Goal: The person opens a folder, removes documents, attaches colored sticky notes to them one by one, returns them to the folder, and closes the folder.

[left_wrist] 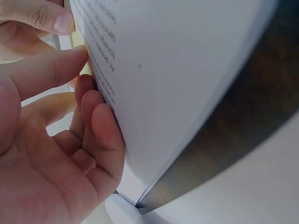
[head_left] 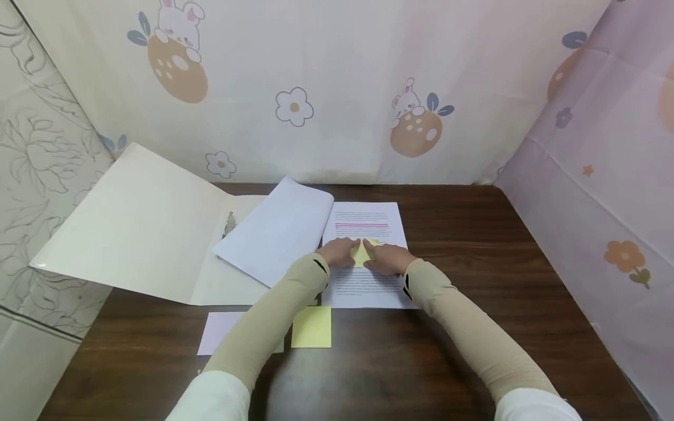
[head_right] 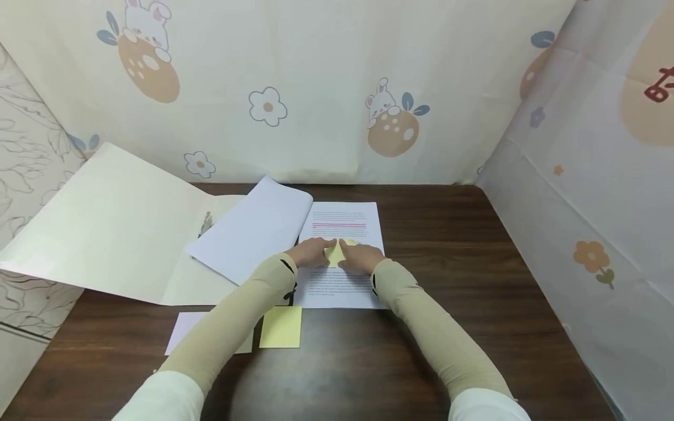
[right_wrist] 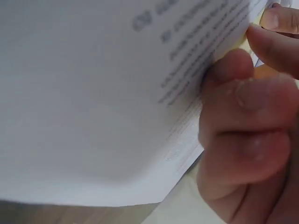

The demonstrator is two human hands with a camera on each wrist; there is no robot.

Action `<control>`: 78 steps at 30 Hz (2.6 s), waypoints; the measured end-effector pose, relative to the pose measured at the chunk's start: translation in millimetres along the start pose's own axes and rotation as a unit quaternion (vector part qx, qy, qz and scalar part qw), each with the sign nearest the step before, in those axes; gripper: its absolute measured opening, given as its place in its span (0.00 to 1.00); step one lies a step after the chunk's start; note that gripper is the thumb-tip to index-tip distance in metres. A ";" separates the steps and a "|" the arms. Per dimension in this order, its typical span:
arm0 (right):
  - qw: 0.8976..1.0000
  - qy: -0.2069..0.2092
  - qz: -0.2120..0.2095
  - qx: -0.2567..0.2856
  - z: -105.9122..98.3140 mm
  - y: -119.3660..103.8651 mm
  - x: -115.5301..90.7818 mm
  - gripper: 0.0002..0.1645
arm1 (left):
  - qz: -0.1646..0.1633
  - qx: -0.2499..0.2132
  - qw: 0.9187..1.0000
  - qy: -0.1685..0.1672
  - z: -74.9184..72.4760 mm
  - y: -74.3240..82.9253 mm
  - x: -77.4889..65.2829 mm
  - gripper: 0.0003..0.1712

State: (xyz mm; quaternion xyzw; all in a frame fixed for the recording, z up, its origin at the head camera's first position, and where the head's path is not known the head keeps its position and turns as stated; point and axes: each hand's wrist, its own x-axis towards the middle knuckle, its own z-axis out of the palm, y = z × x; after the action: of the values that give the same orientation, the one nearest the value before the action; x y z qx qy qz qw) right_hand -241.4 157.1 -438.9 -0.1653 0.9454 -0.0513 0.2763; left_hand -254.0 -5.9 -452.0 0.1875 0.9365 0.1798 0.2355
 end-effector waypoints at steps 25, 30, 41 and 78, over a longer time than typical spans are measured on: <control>0.999 0.016 -0.003 0.047 2.3 0.7 -1.2 0.40 | 0.015 0.011 1.000 0.014 -6.5 -4.4 -8.2 0.38; 0.999 0.014 0.004 0.031 5.1 0.3 -3.2 0.41 | 0.032 0.018 0.999 -0.001 -5.5 -2.2 -8.5 0.37; 0.997 0.012 0.065 0.028 7.1 8.0 -9.3 0.50 | 0.027 0.015 0.999 0.006 1.8 1.3 -6.3 0.38; 0.985 0.046 0.076 0.148 6.7 69.8 -24.3 0.54 | -0.005 -0.061 0.994 0.086 -33.5 -45.6 -59.3 0.24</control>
State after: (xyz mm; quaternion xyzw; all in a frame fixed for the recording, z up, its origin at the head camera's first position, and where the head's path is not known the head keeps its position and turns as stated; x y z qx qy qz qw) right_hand -238.3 230.9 -445.4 -0.0478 0.9487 -0.1771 0.2575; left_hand -234.7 -79.6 -421.6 0.1519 0.9416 0.2505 0.1657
